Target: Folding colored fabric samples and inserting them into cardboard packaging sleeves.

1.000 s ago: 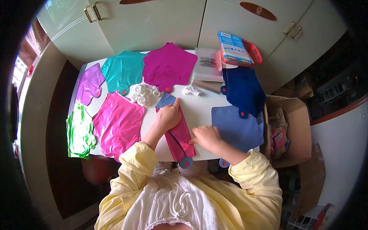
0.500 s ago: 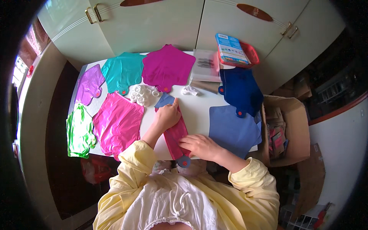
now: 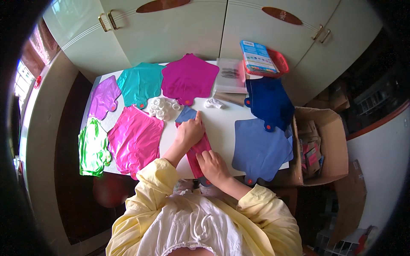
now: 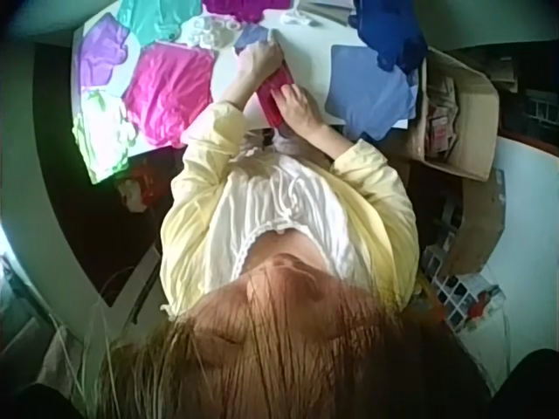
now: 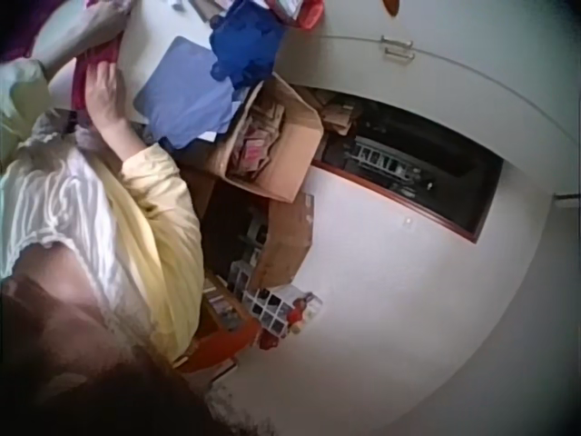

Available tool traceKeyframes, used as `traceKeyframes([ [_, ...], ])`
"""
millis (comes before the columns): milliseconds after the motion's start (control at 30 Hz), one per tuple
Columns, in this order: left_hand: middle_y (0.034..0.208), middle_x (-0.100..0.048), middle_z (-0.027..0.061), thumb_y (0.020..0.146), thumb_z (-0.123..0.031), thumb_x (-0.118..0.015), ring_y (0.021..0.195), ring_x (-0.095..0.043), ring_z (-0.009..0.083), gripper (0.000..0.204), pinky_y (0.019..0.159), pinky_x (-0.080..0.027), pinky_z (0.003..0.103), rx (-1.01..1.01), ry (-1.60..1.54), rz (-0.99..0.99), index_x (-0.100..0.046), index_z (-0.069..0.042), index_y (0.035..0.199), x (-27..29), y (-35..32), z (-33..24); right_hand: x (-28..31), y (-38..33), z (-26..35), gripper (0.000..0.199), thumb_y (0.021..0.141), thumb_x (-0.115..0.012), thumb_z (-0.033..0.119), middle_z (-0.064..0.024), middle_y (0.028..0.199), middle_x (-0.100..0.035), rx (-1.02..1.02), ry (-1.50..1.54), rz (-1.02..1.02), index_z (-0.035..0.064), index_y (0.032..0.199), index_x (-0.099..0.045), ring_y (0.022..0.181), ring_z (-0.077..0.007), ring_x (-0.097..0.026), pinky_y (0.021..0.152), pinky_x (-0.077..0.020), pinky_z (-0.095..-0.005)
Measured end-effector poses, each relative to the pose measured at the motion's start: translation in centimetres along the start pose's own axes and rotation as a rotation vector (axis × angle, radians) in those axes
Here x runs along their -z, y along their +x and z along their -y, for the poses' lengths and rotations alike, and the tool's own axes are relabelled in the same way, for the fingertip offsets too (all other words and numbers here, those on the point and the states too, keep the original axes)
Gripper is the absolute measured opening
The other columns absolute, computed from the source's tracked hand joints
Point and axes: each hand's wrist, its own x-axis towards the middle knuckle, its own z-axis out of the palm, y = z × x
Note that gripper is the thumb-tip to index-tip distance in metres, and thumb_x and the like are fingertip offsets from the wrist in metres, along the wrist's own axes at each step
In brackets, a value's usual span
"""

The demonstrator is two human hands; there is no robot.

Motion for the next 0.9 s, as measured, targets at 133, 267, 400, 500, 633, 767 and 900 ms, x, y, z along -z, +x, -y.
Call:
traceKeyframes([
  [133, 0.077, -0.064, 0.0217, 0.085, -0.031, -0.052, 0.069, -0.065, 0.0388, 0.052, 0.062, -0.052, 0.048, 0.067, -0.05, 0.076, -0.046, -0.003, 0.128, 1.7, -0.2, -0.8, -0.2, -0.1, -0.2, 0.027, 0.079, -0.052, 0.009, -0.0096, 0.089, -0.051, -0.028, 0.055, -0.006, 0.0001, 0.104, -0.057, 0.084, -0.0234, -0.053, 0.076, -0.0476, -0.0339],
  [267, 0.105, -0.055, 0.0235, 0.076, -0.025, -0.065, 0.098, -0.054, 0.0379, 0.057, 0.082, -0.047, 0.045, -0.036, -0.052, -0.26, -0.048, -0.001, 0.125, 2.2, -1.8, 0.7, -0.5, -0.1, -0.5, 0.029, 0.08, -0.05, 0.008, -0.013, 0.101, -0.054, -0.029, 0.115, -0.057, -0.0013, 0.107, -0.056, 0.097, -0.0267, -0.054, 0.088, -0.0461, -0.036],
  [400, 0.121, -0.039, 0.0269, 0.071, -0.017, -0.072, 0.114, -0.039, 0.0416, 0.069, 0.096, -0.037, 0.046, -0.016, -0.338, -0.428, -0.039, -0.001, 0.129, 2.1, -3.6, 3.2, -0.5, -0.2, -0.6, 0.031, 0.079, -0.049, 0.008, -0.0143, 0.11, -0.054, -0.028, 0.142, -0.037, -0.0018, 0.109, -0.055, 0.106, -0.0281, -0.053, 0.093, -0.0444, -0.0364],
  [500, 0.125, -0.034, 0.0273, 0.07, -0.008, -0.072, 0.111, -0.042, 0.0425, 0.075, 0.094, -0.039, 0.044, 0.017, -0.503, -0.433, -0.033, -0.001, 0.133, 1.6, -4.3, 4.4, -0.6, -0.2, -0.5, 0.034, 0.08, -0.049, 0.007, -0.0147, 0.114, -0.053, -0.043, 0.166, 0.0, -0.0012, 0.113, -0.054, 0.11, -0.0288, -0.051, 0.096, -0.0424, -0.0373],
  [633, 0.12, -0.039, 0.0213, 0.068, -0.007, -0.073, 0.085, -0.055, 0.0306, 0.087, 0.077, -0.049, 0.038, 0.068, -0.521, -0.314, -0.025, -0.007, 0.141, 1.6, -4.7, 4.6, -0.5, -0.1, -0.6, 0.033, 0.079, -0.049, 0.009, -0.0125, 0.114, -0.054, -0.018, 0.14, -0.007, -0.0006, 0.11, -0.056, 0.11, -0.026, -0.051, 0.095, -0.0436, -0.035],
  [767, 0.104, -0.051, 0.0173, 0.063, -0.005, -0.075, 0.077, -0.056, 0.0285, 0.098, 0.072, -0.048, 0.038, -0.009, -0.451, -0.269, -0.02, -0.007, 0.144, 2.3, -6.1, 3.6, -0.3, 0.0, -0.7, 0.034, 0.08, -0.049, 0.008, -0.0119, 0.115, -0.055, -0.002, 0.162, 0.018, 0.0003, 0.113, -0.056, 0.111, -0.0259, -0.051, 0.095, -0.0431, -0.0352],
  [900, 0.092, -0.059, 0.0149, 0.062, -0.013, -0.079, 0.094, -0.054, 0.031, 0.108, 0.08, -0.043, 0.042, 0.026, -0.311, -0.124, -0.011, -0.003, 0.145, 2.4, -7.0, 3.4, -0.5, 0.0, -0.8, 0.035, 0.08, -0.049, 0.008, -0.0116, 0.115, -0.055, -0.007, 0.181, 0.027, 0.001, 0.114, -0.057, 0.112, -0.0257, -0.051, 0.096, -0.0428, -0.0351],
])
